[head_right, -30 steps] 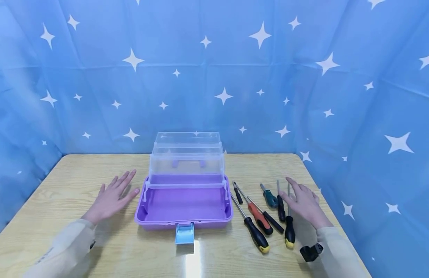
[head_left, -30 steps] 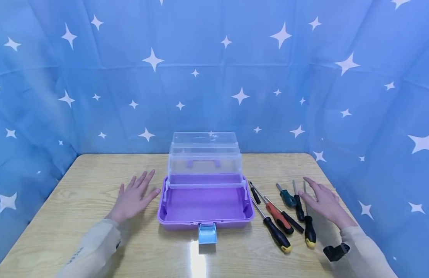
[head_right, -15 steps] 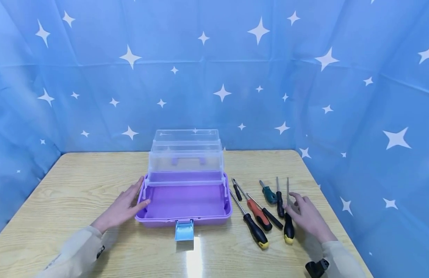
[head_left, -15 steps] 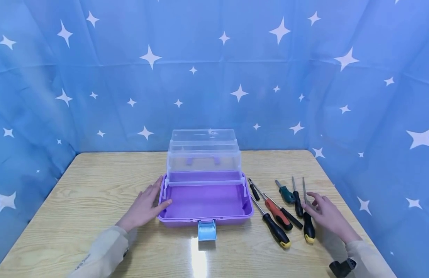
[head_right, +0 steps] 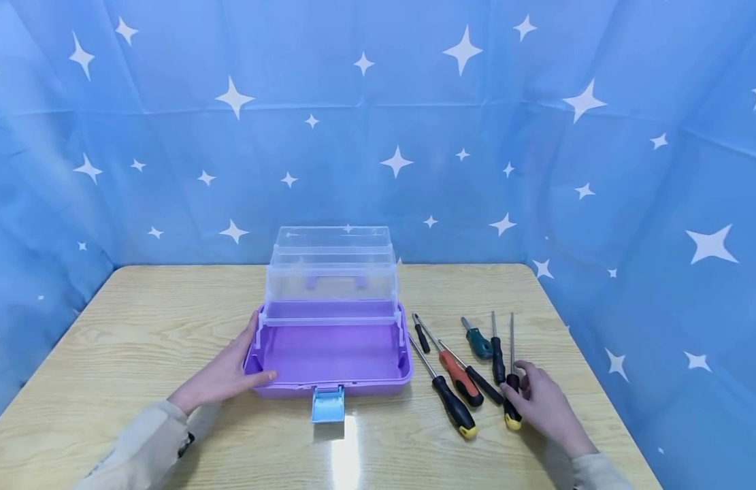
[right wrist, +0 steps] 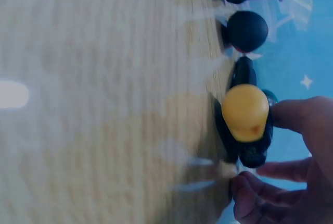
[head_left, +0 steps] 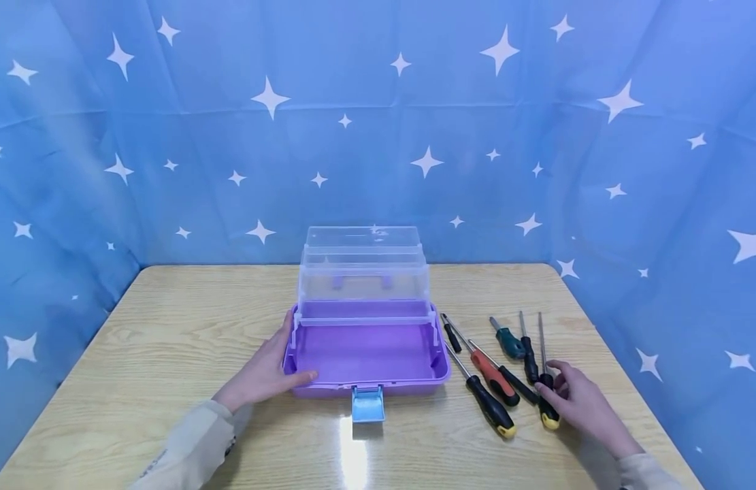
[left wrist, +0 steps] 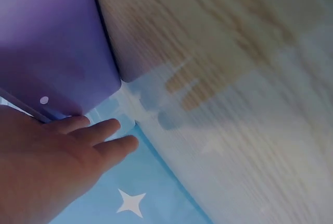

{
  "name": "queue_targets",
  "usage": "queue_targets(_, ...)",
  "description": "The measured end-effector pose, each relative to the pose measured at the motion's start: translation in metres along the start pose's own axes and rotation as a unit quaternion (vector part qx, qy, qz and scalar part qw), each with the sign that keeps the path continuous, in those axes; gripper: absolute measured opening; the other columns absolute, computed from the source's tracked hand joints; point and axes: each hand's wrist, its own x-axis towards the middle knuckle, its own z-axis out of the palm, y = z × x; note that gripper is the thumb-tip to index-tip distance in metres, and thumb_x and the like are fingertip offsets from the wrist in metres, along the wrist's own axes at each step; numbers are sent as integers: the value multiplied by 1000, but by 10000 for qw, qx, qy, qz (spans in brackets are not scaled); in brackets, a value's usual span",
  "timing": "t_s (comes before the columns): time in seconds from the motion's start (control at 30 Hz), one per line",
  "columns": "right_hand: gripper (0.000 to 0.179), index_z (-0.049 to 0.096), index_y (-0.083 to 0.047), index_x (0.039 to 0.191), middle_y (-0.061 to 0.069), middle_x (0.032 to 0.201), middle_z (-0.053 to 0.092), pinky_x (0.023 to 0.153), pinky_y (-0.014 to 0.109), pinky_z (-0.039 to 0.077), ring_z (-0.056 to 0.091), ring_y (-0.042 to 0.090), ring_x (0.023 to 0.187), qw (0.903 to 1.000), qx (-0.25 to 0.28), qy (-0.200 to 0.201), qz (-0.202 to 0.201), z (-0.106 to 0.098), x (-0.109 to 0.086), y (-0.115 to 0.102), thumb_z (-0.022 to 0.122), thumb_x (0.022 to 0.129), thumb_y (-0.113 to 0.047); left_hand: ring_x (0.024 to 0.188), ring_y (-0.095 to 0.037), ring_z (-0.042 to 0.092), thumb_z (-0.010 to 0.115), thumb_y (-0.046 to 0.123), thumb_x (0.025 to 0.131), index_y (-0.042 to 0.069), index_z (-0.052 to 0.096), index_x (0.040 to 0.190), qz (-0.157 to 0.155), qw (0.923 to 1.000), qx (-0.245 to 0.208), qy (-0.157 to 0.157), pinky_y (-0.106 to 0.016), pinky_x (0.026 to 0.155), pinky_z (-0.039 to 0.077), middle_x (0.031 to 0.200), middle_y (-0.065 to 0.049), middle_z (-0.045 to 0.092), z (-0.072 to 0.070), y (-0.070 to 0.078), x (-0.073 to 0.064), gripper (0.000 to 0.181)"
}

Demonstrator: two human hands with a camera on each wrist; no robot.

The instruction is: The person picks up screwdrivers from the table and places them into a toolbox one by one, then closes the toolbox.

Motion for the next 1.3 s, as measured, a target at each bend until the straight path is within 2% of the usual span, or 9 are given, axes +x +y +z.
queue_targets(0.1,54,47,15,124,5,82,56,57,32,45,56,16,71,9999,25,-20,158,2,-1,-2,68,90,-22,140,-46,13,79,42,78,15,-15,154,-134,9991,-350,-179,-65,106,18,157,-24,2,0,0,0,123)
queue_targets(0.23,51,47,16,123,7,84,60,60,35,48,61,21,73,9992,48,12,408,1,-1,0,67,89,-17,142,-43,5,82,40,74,17,-20,152,-286,9972,-570,-389,-63,107,14,158,-22,-6,0,-1,-1,131)
queue_targets(0.53,43,52,16,117,10,83,60,58,40,49,63,28,75,9976,-272,387,510,-5,5,11,64,89,-15,142,-43,7,84,42,71,21,-20,152,-240,9962,-726,-421,-64,107,16,158,-21,-5,-1,0,0,134)
queue_targets(0.7,42,51,17,117,18,85,59,58,46,48,60,33,76,9960,-394,582,543,-2,6,13,60,91,-14,141,-44,9,84,40,71,18,-19,153,-276,9958,-739,-462,-62,107,16,158,-22,-4,-1,3,3,134)
queue_targets(0.87,46,50,17,120,27,92,56,62,52,48,58,39,81,9945,-524,680,597,2,4,12,61,91,-17,141,-43,8,85,36,71,15,-19,152,-82,9949,-896,-456,-61,108,15,159,-19,-6,0,6,6,133)
queue_targets(1.1,53,48,16,123,24,90,56,58,47,47,57,34,77,9941,-542,607,716,3,6,11,67,88,-20,142,-43,5,84,34,73,16,-22,151,-127,9931,-1059,-484,-59,110,12,158,-19,-11,2,3,6,133)
queue_targets(1.3,45,54,13,119,26,90,59,59,47,47,59,37,78,9913,-426,1067,643,3,8,14,66,86,-15,141,-45,5,84,33,73,19,-24,150,-238,9909,-1190,-577,-61,109,11,157,-22,-12,0,3,4,134)
